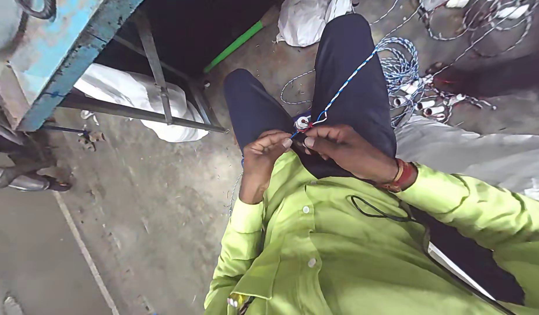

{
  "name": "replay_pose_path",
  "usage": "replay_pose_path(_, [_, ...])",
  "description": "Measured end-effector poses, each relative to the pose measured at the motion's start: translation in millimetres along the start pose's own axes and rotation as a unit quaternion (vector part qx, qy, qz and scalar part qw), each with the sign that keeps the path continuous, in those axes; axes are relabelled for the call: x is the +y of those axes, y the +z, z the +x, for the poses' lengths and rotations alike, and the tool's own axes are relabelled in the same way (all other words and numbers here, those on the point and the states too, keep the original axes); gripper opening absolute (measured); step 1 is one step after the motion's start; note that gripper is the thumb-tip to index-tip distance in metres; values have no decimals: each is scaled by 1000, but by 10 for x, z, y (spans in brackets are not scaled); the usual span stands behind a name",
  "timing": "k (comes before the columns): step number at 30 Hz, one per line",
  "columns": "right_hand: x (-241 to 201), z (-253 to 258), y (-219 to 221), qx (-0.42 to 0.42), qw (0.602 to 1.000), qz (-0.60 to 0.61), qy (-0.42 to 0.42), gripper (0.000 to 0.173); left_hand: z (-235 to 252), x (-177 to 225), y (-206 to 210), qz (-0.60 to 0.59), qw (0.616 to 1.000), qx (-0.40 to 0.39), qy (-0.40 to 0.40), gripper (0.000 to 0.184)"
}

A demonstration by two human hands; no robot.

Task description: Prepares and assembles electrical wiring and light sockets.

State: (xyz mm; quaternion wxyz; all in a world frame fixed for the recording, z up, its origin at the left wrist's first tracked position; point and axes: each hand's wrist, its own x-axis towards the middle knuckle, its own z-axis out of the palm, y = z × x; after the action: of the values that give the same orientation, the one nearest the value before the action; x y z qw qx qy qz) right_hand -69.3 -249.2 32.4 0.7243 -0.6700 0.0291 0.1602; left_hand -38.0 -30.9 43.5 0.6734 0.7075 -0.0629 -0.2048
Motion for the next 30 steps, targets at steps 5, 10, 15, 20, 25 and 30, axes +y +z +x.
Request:
replay_pose_path(5, [46, 17, -8, -11, 1000, -19, -14, 20, -14, 2, -27, 61, 997, -21, 44, 17])
replay_pose_path(10, [60, 20, -5, -9, 1000, -18, -7, 18, -44, -21, -26, 43, 998, -15, 33, 44])
replay_pose_path(15, [73, 19, -13, -12, 999, -28, -18, 18, -59, -29, -53, 31, 999, -25, -14, 67])
replay_pose_path(20, [71, 24, -12, -6, 999, -29, -15, 19, -64, -6, -59, 35, 998, -36, -33, 42])
replay_pose_path(25, [97, 33, -13, -3, 999, -37, -21, 20, -93, -27, -41, 44, 999, -17, -15, 28])
replay_pose_path(30, [73, 27, 1, 0, 1000, -15, -15, 20, -10, -37, 27, 72, 996, -6, 42, 25])
